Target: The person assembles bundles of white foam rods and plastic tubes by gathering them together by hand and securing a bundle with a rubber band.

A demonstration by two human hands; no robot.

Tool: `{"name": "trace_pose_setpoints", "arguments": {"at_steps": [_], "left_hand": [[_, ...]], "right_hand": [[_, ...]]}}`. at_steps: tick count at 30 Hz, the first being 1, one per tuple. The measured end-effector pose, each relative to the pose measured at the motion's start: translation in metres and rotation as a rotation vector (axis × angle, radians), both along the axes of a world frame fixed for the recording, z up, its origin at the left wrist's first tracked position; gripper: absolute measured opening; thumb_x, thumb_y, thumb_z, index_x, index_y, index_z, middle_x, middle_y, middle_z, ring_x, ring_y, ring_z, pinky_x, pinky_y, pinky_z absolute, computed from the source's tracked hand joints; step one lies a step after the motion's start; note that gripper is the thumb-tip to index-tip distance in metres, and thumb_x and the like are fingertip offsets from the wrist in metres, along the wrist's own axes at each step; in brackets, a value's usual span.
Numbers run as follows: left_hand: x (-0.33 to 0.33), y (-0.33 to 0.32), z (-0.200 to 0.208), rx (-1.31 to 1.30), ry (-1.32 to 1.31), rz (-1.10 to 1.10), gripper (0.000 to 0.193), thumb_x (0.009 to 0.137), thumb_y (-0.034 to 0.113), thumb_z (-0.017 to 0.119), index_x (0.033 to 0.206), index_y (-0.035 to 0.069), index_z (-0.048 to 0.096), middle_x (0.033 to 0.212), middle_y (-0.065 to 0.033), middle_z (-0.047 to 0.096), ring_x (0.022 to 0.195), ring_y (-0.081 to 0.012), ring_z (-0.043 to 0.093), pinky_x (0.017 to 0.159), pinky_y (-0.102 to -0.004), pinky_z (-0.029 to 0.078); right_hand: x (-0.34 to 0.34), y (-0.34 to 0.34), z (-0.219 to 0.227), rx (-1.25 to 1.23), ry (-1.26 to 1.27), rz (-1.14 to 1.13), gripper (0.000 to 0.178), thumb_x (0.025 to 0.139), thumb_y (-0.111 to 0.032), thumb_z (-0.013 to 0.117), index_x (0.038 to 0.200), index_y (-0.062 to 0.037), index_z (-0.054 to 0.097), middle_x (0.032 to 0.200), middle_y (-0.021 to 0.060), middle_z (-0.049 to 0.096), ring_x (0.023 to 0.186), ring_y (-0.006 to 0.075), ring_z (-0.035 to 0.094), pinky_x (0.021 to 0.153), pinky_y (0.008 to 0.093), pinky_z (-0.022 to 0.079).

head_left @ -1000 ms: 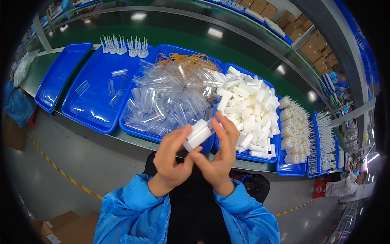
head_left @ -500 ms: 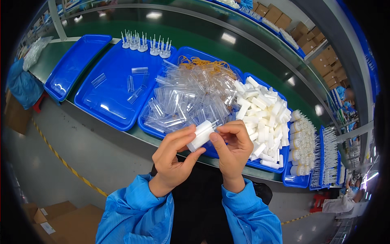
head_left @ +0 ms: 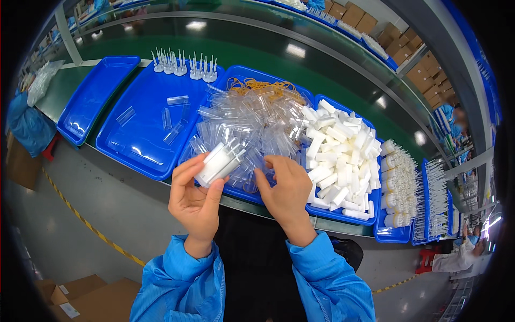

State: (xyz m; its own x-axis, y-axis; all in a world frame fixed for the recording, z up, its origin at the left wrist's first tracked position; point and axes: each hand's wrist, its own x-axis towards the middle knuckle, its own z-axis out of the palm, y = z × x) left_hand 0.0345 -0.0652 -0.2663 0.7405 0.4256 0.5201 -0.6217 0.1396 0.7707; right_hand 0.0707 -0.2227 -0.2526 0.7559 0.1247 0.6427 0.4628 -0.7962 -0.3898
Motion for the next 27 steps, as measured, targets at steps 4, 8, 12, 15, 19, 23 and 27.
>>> {"name": "trace_pose_setpoints", "arguments": {"at_steps": [4,8,12,15,19,23,27], "left_hand": [[-0.005,-0.004,-0.002,-0.033,0.015,-0.081,0.034,0.084,-0.008,0.067,0.116,-0.006,0.055,0.128,-0.0188,0.048,0.118,-0.0306,0.056,0.093,-0.0414,0.057],[-0.007,-0.015,-0.007,0.028,-0.055,-0.139,0.025,0.082,-0.006,0.072,0.104,-0.004,0.061,0.121,-0.0182,0.053,0.118,-0.0330,0.057,0.097,-0.0420,0.051],[-0.012,-0.030,0.002,0.148,0.001,-0.174,0.019,0.080,-0.005,0.075,0.095,-0.003,0.064,0.118,-0.0167,0.054,0.113,-0.0328,0.060,0.093,-0.0405,0.053],[-0.010,-0.040,0.001,0.239,-0.047,-0.187,0.020,0.080,-0.005,0.075,0.096,-0.003,0.064,0.113,-0.0145,0.054,0.113,-0.0317,0.060,0.093,-0.0387,0.053],[-0.012,-0.058,0.010,0.196,0.020,-0.210,0.024,0.078,-0.006,0.075,0.099,-0.002,0.066,0.109,-0.0127,0.053,0.111,-0.0300,0.059,0.093,-0.0378,0.052],[-0.013,-0.063,0.010,0.319,0.015,-0.245,0.034,0.074,-0.009,0.074,0.106,0.000,0.067,0.112,-0.0127,0.051,0.109,-0.0283,0.058,0.093,-0.0367,0.048],[-0.014,-0.067,0.014,0.354,0.074,-0.279,0.036,0.075,-0.010,0.072,0.109,0.000,0.066,0.118,-0.0128,0.049,0.112,-0.0275,0.057,0.094,-0.0356,0.048]], "right_hand": [[-0.010,-0.018,0.014,0.389,0.198,0.090,0.028,0.076,-0.002,0.076,0.101,-0.0035,0.064,0.097,0.0073,0.067,0.073,0.0112,0.057,0.064,0.0243,0.046],[-0.015,-0.041,-0.002,0.977,0.338,0.385,0.027,0.084,0.006,0.066,0.110,-0.0003,0.060,0.113,0.0109,0.061,0.084,0.0108,0.057,0.077,0.0247,0.048],[-0.026,-0.052,-0.002,1.099,0.312,0.496,0.028,0.086,0.005,0.063,0.113,-0.0003,0.055,0.120,0.0149,0.060,0.099,0.0155,0.059,0.089,0.0301,0.047],[-0.037,-0.057,0.007,1.102,0.332,0.598,0.028,0.088,0.000,0.061,0.113,-0.0008,0.051,0.125,0.0204,0.059,0.115,0.0252,0.056,0.101,0.0385,0.043],[-0.052,-0.069,0.017,0.958,0.253,0.701,0.029,0.087,-0.005,0.063,0.112,-0.0020,0.050,0.120,0.0247,0.061,0.126,0.0366,0.050,0.110,0.0496,0.033],[-0.058,-0.078,0.020,0.928,0.222,0.674,0.029,0.086,-0.005,0.064,0.112,-0.0026,0.051,0.117,0.0229,0.065,0.124,0.0356,0.053,0.112,0.0527,0.029],[-0.059,-0.081,0.017,0.852,0.187,0.678,0.027,0.087,-0.005,0.064,0.111,-0.0034,0.052,0.115,0.0220,0.066,0.121,0.0350,0.057,0.113,0.0540,0.027]]}}
